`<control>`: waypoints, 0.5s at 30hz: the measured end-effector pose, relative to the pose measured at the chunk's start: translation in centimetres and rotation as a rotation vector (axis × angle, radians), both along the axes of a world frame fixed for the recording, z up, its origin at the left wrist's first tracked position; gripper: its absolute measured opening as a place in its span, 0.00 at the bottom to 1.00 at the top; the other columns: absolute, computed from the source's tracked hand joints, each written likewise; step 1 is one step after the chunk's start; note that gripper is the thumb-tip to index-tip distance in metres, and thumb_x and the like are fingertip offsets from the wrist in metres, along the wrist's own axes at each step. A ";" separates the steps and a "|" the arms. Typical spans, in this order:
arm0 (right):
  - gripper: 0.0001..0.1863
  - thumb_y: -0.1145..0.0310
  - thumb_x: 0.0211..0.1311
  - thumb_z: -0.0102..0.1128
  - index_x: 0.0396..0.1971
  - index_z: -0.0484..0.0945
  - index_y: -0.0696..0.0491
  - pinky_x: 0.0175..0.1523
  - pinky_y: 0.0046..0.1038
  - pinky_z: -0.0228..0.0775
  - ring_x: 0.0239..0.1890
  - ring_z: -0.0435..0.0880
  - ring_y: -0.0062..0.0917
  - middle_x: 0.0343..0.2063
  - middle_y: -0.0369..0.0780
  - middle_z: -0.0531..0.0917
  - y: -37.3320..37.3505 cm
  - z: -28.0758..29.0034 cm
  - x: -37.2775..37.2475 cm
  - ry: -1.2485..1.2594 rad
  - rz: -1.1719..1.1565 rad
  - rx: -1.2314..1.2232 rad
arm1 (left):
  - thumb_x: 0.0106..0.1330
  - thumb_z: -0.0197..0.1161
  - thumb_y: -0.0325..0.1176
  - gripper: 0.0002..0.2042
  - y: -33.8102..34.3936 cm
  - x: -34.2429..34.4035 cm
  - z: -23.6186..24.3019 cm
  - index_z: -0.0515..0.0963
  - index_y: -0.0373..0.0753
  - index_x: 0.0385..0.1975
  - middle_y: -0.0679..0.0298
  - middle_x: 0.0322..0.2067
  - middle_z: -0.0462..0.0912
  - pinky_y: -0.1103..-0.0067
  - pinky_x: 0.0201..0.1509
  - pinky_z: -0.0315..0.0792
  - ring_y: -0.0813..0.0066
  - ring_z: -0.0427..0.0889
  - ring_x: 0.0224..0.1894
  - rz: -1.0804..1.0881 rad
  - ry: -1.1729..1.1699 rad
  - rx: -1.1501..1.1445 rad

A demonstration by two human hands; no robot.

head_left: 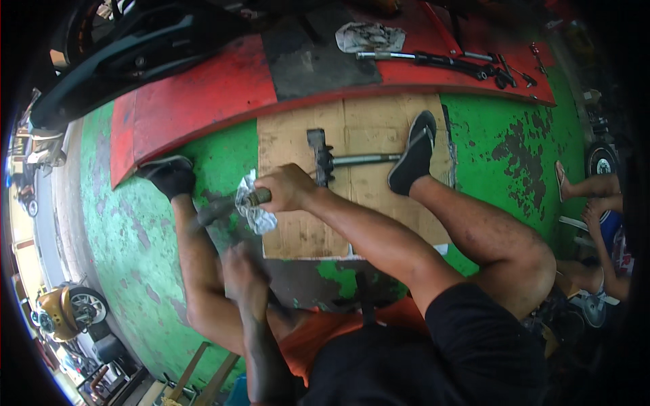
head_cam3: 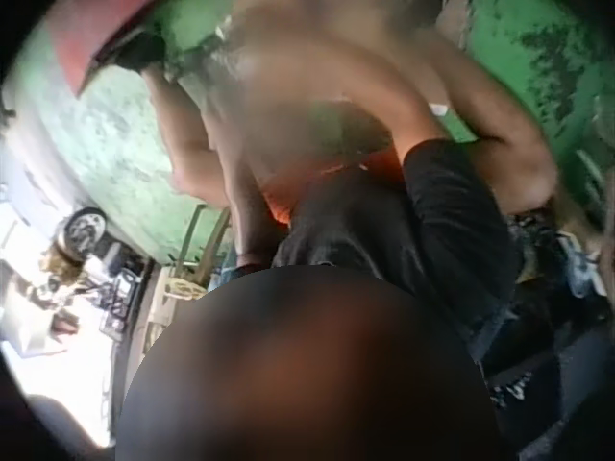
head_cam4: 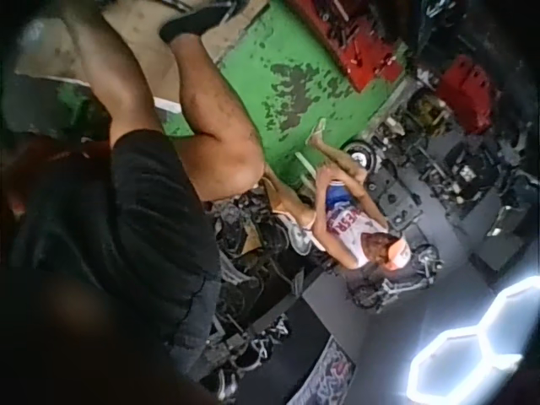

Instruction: The recorder uses a hammer to tap a bearing or component into a motorcycle steering stem or fork part.

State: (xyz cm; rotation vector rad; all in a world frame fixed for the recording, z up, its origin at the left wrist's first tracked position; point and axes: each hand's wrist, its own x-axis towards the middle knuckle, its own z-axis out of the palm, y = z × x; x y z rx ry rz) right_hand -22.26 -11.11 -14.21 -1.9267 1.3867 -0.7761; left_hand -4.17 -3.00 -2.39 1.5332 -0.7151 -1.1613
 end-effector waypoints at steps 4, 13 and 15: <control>0.17 0.52 0.44 0.70 0.29 0.82 0.48 0.40 0.44 0.76 0.31 0.86 0.43 0.23 0.42 0.84 2.2 -0.7 0.7 0.027 0.150 0.001 | 0.79 0.50 0.47 0.13 -0.8 -0.3 3.2 0.68 0.46 0.35 0.76 0.16 0.60 0.85 0.14 0.52 0.86 0.57 0.13 -0.160 0.103 0.099; 0.11 0.62 0.54 0.65 0.36 0.80 0.50 0.41 0.41 0.78 0.36 0.86 0.39 0.37 0.40 0.81 5.0 0.8 -0.4 0.337 0.099 0.018 | 0.77 0.53 0.47 0.12 -1.4 5.2 2.3 0.69 0.45 0.39 0.74 0.20 0.63 0.82 0.15 0.56 0.85 0.60 0.14 -0.013 -0.017 0.174; 0.08 0.65 0.57 0.61 0.35 0.80 0.52 0.36 0.40 0.78 0.32 0.87 0.36 0.39 0.41 0.80 5.8 -2.7 -2.2 0.607 0.147 -0.052 | 0.76 0.54 0.46 0.12 -1.3 4.5 -1.2 0.69 0.44 0.41 0.72 0.21 0.66 0.81 0.16 0.60 0.83 0.64 0.15 -0.187 -0.036 0.344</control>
